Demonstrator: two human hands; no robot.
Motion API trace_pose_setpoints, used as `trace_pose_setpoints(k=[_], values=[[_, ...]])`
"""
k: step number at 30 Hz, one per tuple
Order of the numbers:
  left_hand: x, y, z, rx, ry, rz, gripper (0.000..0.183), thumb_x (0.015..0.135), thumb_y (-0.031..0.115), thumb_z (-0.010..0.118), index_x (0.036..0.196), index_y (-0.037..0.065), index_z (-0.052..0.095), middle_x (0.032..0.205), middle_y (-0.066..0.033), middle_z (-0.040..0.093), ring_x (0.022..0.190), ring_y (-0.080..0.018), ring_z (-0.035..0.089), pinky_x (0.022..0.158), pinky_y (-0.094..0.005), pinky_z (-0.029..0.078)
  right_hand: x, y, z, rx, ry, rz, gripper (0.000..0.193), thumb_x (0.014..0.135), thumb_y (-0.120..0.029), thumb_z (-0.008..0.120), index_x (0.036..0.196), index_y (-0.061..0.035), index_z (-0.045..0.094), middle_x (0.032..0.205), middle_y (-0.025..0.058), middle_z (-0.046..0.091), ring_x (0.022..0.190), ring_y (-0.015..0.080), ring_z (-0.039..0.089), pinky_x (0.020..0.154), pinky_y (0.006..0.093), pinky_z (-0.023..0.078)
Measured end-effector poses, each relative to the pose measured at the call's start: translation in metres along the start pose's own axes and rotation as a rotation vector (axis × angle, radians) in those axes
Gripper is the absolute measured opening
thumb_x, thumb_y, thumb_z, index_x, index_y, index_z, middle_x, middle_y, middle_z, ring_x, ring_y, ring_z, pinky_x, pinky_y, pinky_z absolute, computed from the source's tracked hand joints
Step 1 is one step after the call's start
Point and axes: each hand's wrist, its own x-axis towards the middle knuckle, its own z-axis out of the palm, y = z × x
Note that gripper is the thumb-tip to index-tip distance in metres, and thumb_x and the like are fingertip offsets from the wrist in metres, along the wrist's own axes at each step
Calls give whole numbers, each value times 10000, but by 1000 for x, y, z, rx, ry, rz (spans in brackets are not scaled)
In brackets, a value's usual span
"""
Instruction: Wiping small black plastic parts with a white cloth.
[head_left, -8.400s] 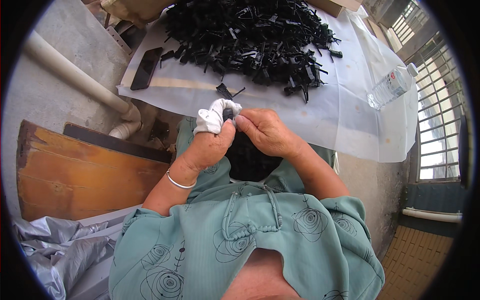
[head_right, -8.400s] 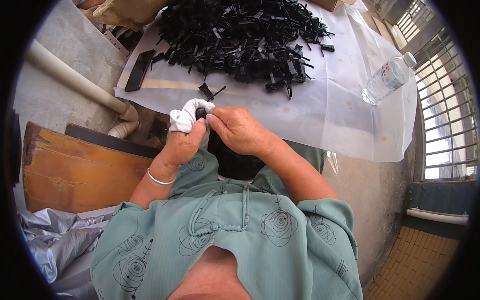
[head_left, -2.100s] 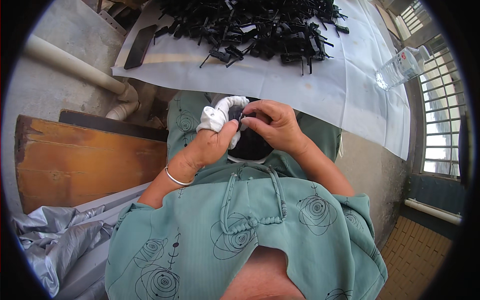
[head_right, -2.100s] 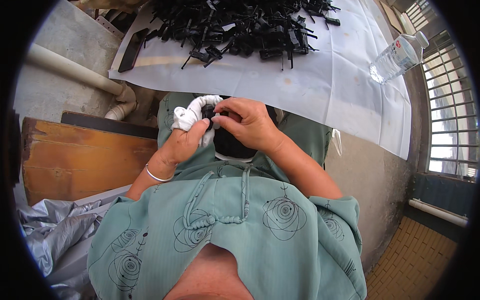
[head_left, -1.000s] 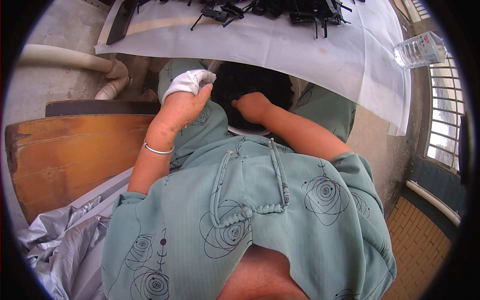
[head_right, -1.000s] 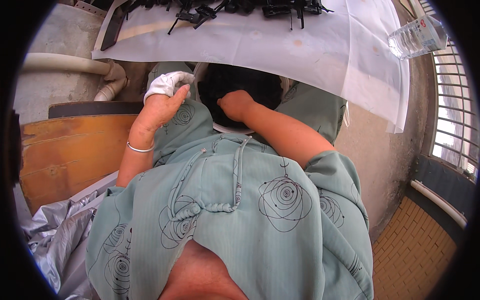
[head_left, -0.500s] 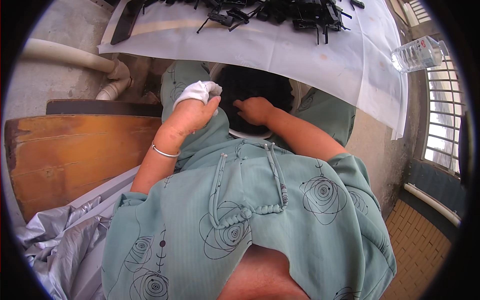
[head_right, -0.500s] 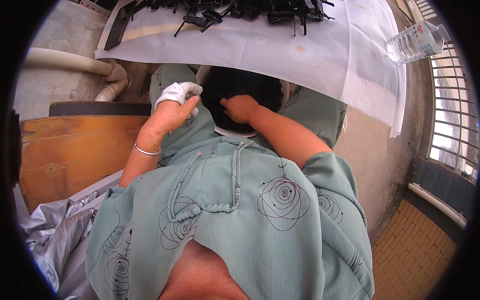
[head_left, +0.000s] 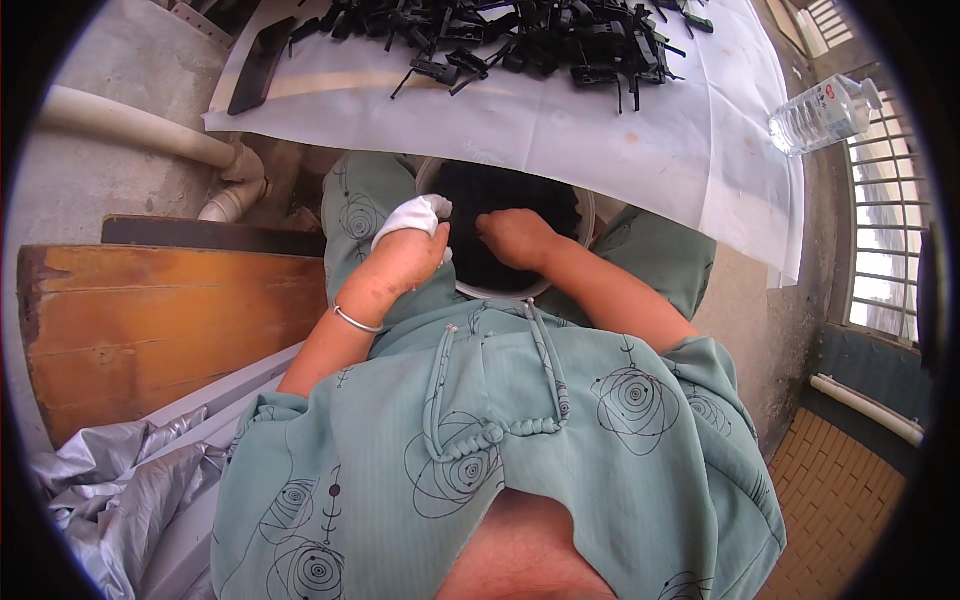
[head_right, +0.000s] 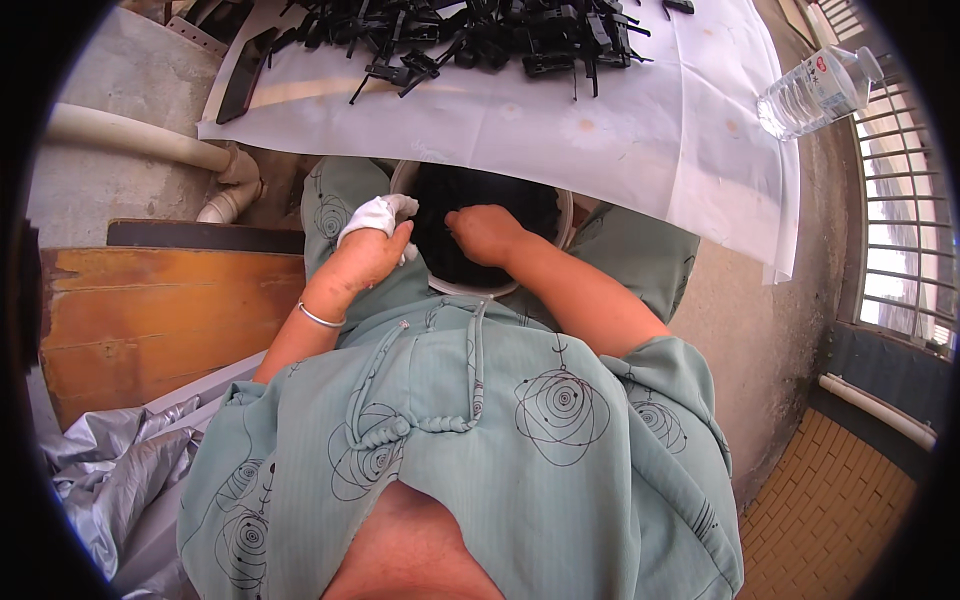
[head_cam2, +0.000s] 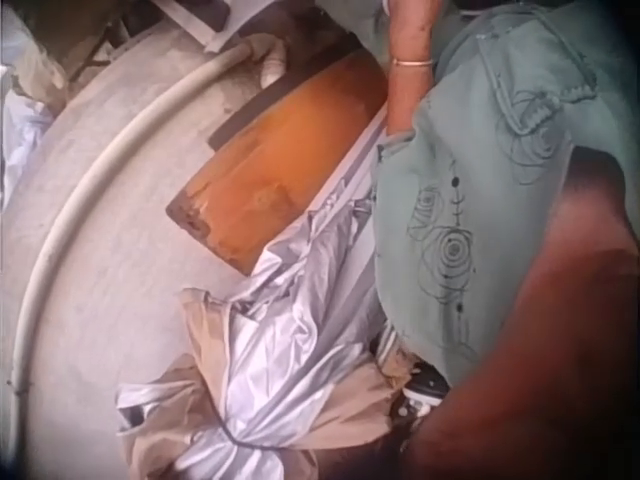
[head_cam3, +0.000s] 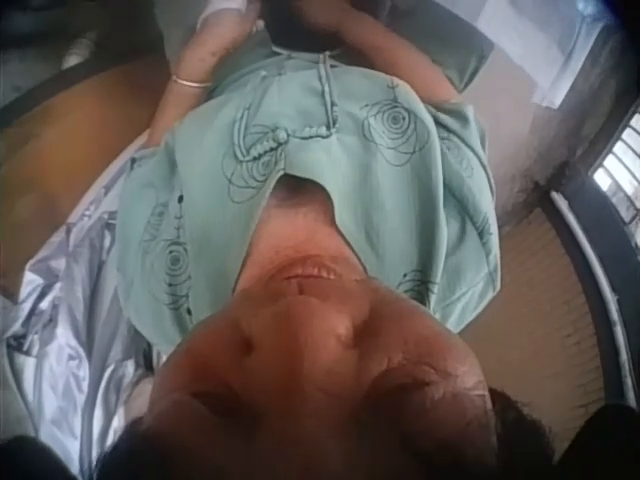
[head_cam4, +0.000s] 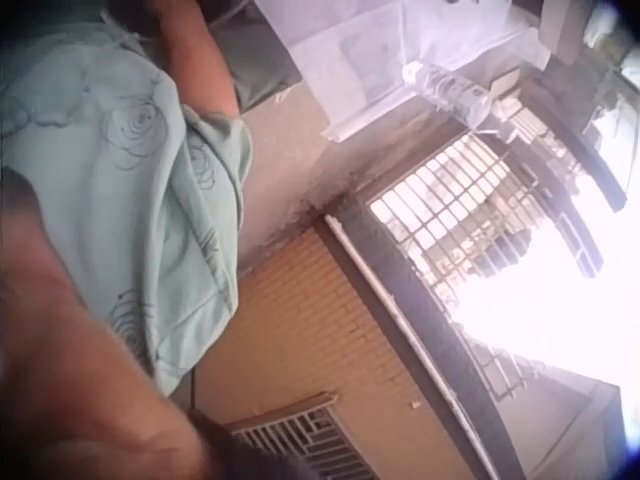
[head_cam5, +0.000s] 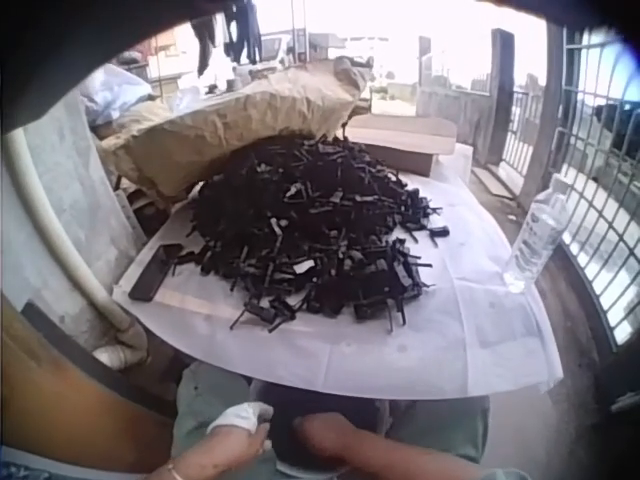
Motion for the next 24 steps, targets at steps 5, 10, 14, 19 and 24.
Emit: trace_pose_setpoints(k=[5, 10, 14, 19, 24], values=[[-3, 28, 0, 100, 60, 30, 287, 835, 138, 579, 1091, 18, 525, 950, -99, 592, 755, -157, 575, 664, -275, 479, -30, -48, -65, -155, 279, -327, 100, 728, -124, 528, 799, -55, 511, 695, 81, 530, 610, 269, 571, 521, 388, 464], [-15, 61, -9, -501, -53, 197, 252, 851, 124, 580, 1068, 4, 537, 881, -41, 581, 662, -97, 526, 581, -226, 445, -35, -59, -110, 117, 639, -354, 132, 733, -69, 619, 811, -38, 518, 669, 71, 529, 552, 240, 533, 488, 330, 438], [-24, 102, -20, -658, -32, 360, 261, 905, 130, 511, 1139, 14, 508, 786, -15, 569, 517, -34, 456, 464, -174, 371, -36, -61, -145, 525, 841, -114, 161, 763, -60, 684, 834, -31, 543, 607, 21, 505, 487, 107, 421, 464, 249, 366], [-10, 120, -11, -639, 166, 459, 308, 862, 38, 554, 1153, -38, 490, 807, -28, 579, 573, -44, 500, 501, -182, 423, -36, -45, -165, 719, 734, -89, 159, 884, -165, 556, 846, -11, 547, 627, 22, 471, 573, 97, 427, 532, 258, 395], [3, 136, -12, -616, 170, 406, 301, 831, 5, 570, 1124, -48, 525, 802, -23, 587, 568, -44, 496, 499, -186, 418, -49, -30, -165, 726, 547, -106, 258, 942, -224, 454, 870, 3, 552, 686, 51, 520, 651, 118, 477, 615, 264, 422]])
